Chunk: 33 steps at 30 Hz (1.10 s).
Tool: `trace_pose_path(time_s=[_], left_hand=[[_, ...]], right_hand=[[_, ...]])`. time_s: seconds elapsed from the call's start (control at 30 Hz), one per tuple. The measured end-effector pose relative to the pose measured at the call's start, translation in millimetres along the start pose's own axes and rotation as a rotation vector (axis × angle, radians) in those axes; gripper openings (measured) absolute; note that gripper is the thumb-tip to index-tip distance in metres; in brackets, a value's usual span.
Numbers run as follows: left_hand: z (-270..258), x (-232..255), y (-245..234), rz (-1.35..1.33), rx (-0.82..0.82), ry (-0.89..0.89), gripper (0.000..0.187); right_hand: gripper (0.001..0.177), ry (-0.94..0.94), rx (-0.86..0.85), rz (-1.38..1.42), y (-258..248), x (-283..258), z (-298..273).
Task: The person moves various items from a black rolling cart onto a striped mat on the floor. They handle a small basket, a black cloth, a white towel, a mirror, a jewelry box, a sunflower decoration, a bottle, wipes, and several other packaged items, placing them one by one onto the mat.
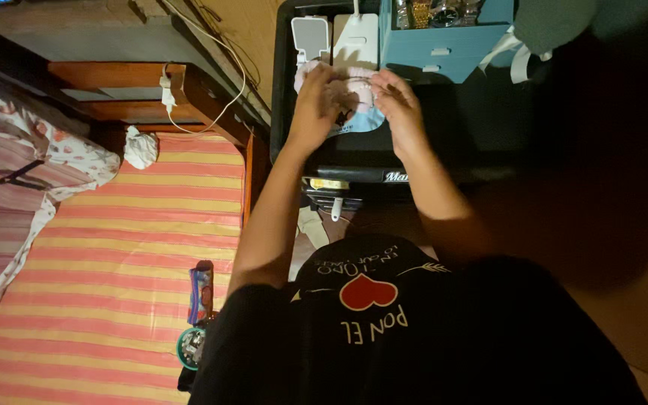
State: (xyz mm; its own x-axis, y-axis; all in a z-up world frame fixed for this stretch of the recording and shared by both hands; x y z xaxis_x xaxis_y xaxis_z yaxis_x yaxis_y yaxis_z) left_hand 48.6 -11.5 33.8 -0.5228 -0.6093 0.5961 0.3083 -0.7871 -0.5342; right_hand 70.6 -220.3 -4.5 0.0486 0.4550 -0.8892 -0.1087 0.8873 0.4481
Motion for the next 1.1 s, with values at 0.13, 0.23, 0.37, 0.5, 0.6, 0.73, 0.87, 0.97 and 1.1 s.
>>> trace_pose_path(time_s=[0.13, 0.23, 0.37, 0.5, 0.6, 0.73, 0.87, 0.97, 1.1], left_hand=[[34.4, 9.4, 25.4, 0.421, -0.213, -0.016, 0.082], [48.1, 15.7, 35.7, 0.605, -0.335, -0.035, 0.088], [48.2, 26.0, 30.7, 0.673, -0.331, -0.006, 0.068], [46.3, 36.6, 3.0, 0.535, -0.231, -0.013, 0.047], [29.3, 37.4, -27.7, 0.251, -0.040, -0.167, 0.047], [-1.8, 28.7, -58.4, -0.187, 0.158, -0.305, 0.043], [-29.4, 10.0, -81.7, -0.527, 0.284, -0.384, 0.038], [-60.2, 0.9, -87.9, -0.671, 0.313, -0.467, 0.039], [-77.9, -2.5, -88.0, -0.699, 0.310, -0.502, 0.037]], right_hand=[[0.047, 0.040, 0.014, -0.027, -8.0, -7.5, 0.6], [0.046, 0.034, 0.010, -0.054, -10.0, -13.0, 0.9], [0.036, 0.028, -0.003, -0.037, -13.5, -13.6, -1.1], [0.027, 0.010, -0.068, -0.068, -8.3, -15.4, 1.2], [0.022, -0.009, -0.084, -0.085, 0.3, -11.2, 3.3], [0.024, -0.056, -0.188, -0.270, 25.1, 8.0, 6.3], [0.043, -0.419, -0.543, -0.959, 66.7, 24.3, 21.7], [0.060, -0.560, -0.619, -1.364, 76.5, 36.0, 23.8], [0.064, -0.419, -0.577, -1.655, 81.7, 34.9, 29.8]])
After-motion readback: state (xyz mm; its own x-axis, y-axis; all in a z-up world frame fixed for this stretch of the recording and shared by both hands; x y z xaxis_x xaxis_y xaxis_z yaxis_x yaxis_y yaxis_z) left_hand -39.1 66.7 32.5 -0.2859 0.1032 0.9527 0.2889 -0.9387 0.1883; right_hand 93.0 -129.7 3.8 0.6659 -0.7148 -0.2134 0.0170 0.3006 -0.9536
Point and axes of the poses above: each hand's wrist, its own z-axis towards the middle knuckle, its own y-axis out of the palm, x = y × z, the point moved 5 cm from there along z, towards the middle knuckle, and after that the axes turned 4 degrees about x, right-handed, at the moved point
